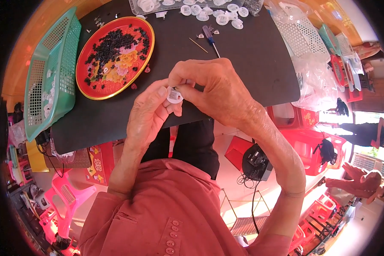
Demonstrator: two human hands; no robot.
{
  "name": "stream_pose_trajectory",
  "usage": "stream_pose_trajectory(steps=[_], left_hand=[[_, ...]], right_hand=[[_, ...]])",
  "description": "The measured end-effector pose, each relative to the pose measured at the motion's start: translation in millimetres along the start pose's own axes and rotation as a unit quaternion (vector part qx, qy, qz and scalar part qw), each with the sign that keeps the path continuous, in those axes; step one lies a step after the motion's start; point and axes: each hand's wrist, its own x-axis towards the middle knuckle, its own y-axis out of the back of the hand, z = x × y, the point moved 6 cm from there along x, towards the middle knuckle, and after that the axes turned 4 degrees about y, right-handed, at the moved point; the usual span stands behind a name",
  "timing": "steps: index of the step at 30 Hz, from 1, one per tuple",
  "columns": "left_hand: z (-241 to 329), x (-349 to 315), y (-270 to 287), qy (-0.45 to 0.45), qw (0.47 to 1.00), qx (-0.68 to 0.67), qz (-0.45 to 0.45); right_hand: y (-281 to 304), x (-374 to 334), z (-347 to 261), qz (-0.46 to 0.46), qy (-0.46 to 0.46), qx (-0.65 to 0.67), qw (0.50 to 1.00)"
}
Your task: The person assembles small electronic components into plastic housings by hand, taking electronic contacts and black components from a component tray and securing them into the housings with a screwdriver.
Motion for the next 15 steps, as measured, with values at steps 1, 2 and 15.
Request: stream_pose_trajectory(steps=[1, 2, 15], left_hand=[[-0.3, 0.1, 0.4, 0.000, 1.000, 0.002, 0.003], [-0.7, 0.2, 0.6, 0.001, 1.000, 0.003, 0.005], [-3.5, 0.5, 1.2, -0.010, 0.999, 0.027, 0.029]], right_hand=[[-0.8, 0.0, 0.3, -0.004, -0.001, 0.003, 1.000], [-0.9, -0.2, 0.5, -0.004, -0.002, 0.003, 1.000], [-0.5, -0.7, -0.2, 0.000, -0.013, -0.012, 1.000]])
